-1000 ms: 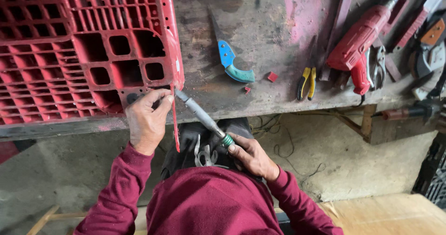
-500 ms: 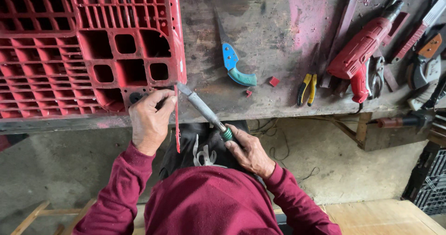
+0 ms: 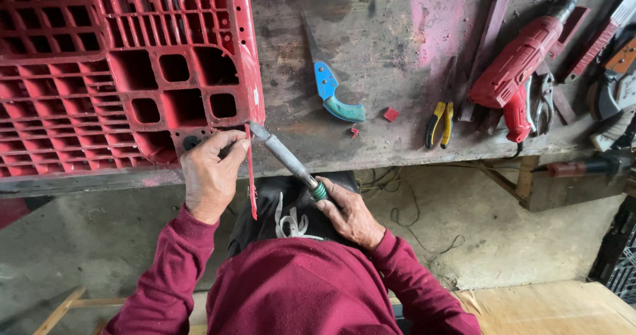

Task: The person uses a soldering iron to melt and cut plastic segments on a red crate and then uses a heat gun to heat and shape a plastic strip on the crate.

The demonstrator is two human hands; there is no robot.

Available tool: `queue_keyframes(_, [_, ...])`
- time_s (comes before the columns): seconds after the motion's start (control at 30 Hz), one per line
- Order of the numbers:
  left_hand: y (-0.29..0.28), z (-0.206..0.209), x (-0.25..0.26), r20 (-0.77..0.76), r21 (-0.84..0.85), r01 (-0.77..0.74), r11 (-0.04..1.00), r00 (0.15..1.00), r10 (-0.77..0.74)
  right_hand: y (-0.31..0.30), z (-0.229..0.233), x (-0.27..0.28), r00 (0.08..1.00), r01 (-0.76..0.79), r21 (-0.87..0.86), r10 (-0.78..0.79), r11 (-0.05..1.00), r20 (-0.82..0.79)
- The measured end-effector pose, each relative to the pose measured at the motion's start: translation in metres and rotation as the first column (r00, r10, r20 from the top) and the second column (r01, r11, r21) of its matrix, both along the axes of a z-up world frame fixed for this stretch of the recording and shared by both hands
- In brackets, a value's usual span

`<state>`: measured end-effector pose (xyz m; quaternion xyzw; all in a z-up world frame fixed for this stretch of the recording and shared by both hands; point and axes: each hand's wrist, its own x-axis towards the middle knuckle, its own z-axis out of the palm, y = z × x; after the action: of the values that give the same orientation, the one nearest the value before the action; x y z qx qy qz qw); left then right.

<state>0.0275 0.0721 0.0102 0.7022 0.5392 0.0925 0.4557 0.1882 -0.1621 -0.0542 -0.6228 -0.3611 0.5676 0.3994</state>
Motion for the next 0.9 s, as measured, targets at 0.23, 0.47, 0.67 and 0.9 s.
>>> queue_keyframes(0.23, [0.000,0.001,0.000,0.007,0.016,0.006,1.000,1.000,-0.006,-0.003,-0.001,0.001,0.999,-0.005,-0.008,0.005,1.000,0.033])
queue_keyframes(0.47, [0.000,0.000,-0.001,-0.009,0.017,0.011,1.000,1.000,-0.010,-0.015,0.015,0.013,0.982,-0.042,-0.289,-0.015,0.956,-0.191])
queue_keyframes(0.67, [-0.001,-0.003,-0.001,0.021,0.037,0.006,0.999,1.000,-0.007,-0.016,0.023,0.021,0.589,-0.003,-0.428,-0.345,0.904,-0.731])
queue_keyframes(0.9, [-0.001,-0.001,-0.003,0.041,0.042,0.020,0.999,0.999,-0.021,-0.004,0.028,0.029,0.414,-0.042,-0.343,-0.296,0.938,-0.861])
